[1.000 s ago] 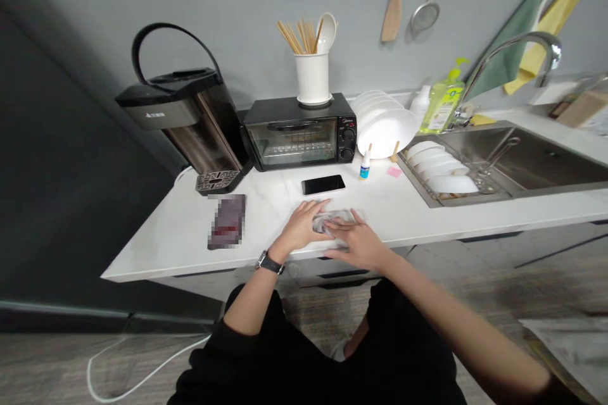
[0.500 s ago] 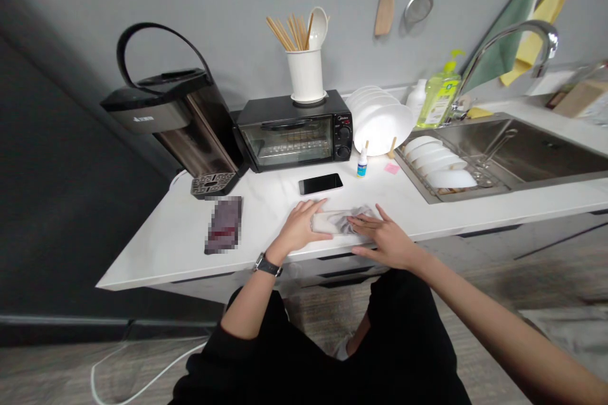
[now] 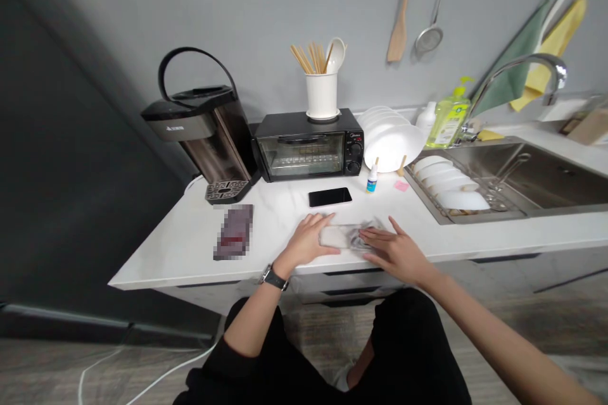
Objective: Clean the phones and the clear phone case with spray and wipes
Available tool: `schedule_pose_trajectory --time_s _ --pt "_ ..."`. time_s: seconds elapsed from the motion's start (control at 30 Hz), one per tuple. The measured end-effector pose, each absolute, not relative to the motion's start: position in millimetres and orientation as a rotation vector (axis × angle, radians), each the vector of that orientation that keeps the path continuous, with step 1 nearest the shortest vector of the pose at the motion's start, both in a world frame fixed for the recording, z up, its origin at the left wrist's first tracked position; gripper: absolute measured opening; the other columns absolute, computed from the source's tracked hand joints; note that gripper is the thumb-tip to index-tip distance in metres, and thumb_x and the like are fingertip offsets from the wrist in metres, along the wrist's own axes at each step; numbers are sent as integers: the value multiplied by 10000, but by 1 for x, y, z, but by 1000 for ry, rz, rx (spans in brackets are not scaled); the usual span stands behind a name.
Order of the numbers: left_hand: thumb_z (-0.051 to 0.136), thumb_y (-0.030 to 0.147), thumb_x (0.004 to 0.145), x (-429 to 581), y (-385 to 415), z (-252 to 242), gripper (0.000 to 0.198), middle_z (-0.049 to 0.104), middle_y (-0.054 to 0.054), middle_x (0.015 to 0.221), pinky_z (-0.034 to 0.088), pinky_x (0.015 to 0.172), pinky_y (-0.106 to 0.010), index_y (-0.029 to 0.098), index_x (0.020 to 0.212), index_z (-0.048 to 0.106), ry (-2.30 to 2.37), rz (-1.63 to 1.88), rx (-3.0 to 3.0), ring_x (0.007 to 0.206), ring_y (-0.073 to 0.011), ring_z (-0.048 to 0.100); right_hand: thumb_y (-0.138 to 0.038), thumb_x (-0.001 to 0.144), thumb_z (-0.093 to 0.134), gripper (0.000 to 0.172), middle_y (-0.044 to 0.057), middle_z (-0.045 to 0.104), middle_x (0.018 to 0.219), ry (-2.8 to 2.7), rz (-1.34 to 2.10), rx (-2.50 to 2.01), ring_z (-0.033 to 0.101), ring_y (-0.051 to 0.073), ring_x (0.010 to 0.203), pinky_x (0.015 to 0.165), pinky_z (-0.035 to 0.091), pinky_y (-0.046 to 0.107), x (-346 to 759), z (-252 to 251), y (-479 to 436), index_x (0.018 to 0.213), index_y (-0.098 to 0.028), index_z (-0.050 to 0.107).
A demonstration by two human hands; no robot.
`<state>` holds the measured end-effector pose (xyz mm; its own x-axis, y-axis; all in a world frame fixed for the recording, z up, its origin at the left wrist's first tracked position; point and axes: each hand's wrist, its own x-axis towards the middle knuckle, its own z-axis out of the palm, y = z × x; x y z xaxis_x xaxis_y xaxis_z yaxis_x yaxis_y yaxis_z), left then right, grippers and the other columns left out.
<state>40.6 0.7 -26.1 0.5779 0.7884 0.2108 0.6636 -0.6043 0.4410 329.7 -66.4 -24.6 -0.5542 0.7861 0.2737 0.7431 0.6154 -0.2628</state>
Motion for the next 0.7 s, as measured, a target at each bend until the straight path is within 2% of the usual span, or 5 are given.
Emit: schedule_pose_trajectory --time_s 0.13,0.27,0.5,0.6,0.7 --pt "851 634 735 42 2 -27 1025 599 -84 1265 453 1049 -442 308 1597 404 1150 569 2514 1168 -304 525 -612 1025 531 594 123 598 1501 -2480 320 -1147 565 318 1407 1275 169 662 290 -22 -70 1496 -253 575" --pt "842 605 763 37 -1 -28 942 605 -87 1196 469 1016 -420 270 1559 467 1183 589 2524 1110 -292 530 -571 1037 542 532 105 624 1480 -2499 320 -1076 571 299 1402 1276 138 669 244 -18 -51 1452 -246 613" --pt "831 632 762 41 -6 -25 940 604 -86 1256 463 1022 -442 309 1560 454 1232 578 2516 1157 -308 529 -474 1077 484 503 115 593 1512 -2361 73 -1304 576 304 1394 1278 161 645 305 -35 -72 1512 -231 554" --pt "838 635 751 45 -4 -24 978 605 -85 1259 461 1027 -437 299 1576 432 1172 565 2541 1158 -308 530 -535 1054 510 526 121 638 1463 -2329 79 -1318 604 322 1360 1291 100 641 298 -37 -83 1463 -221 611" --pt "846 593 762 45 -4 -25 962 607 -94 1241 461 1024 -431 267 1572 444 1166 584 2559 1146 -308 524 -592 1035 520 536 105 680 1415 -2360 214 -1216 615 306 1348 1296 113 618 258 -30 -74 1406 -231 661"
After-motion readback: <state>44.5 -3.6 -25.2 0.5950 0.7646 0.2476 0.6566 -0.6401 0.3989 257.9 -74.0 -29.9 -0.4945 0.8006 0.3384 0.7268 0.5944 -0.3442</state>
